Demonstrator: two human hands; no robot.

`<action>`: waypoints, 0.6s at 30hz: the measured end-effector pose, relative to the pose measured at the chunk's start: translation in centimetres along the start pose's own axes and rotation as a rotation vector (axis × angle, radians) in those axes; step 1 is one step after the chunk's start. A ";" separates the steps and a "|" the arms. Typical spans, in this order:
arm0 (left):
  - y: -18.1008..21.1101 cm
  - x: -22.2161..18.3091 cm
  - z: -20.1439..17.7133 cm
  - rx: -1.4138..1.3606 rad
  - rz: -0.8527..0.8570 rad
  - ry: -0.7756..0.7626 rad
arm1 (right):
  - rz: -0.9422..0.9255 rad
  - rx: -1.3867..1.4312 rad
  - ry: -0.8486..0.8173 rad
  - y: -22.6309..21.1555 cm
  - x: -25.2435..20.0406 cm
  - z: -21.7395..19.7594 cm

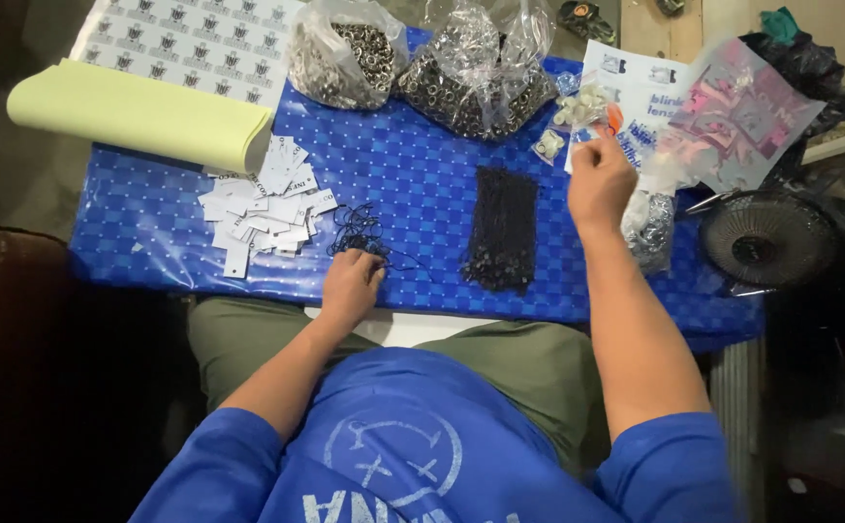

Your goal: The person is sorting and organizing black cable ties into a pile on a table.

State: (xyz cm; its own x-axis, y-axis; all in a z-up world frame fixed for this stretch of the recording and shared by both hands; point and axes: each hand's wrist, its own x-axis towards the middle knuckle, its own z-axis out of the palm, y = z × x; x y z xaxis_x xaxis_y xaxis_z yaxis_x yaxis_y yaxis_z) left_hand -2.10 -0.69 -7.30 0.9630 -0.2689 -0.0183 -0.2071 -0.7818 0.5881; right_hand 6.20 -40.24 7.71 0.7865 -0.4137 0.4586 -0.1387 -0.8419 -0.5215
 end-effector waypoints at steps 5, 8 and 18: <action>-1.0 -1.4 -1.2 0.233 0.089 0.086 | 0.162 -0.183 -0.021 3.2 -5.6 1.7; -1.7 -1.9 -0.9 0.303 0.084 0.043 | 0.295 -0.224 -0.183 8.7 -12.0 4.8; -0.6 -1.9 -1.7 0.352 -0.028 -0.120 | 0.532 -0.281 -0.442 7.7 -18.8 2.2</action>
State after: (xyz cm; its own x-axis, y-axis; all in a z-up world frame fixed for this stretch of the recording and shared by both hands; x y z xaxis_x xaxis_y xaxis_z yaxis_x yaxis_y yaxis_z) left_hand -3.55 1.27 -6.22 0.9463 -0.2927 -0.1374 -0.2481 -0.9297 0.2723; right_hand -8.31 -38.19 -6.51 0.7307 -0.6619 -0.1673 -0.6700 -0.6481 -0.3620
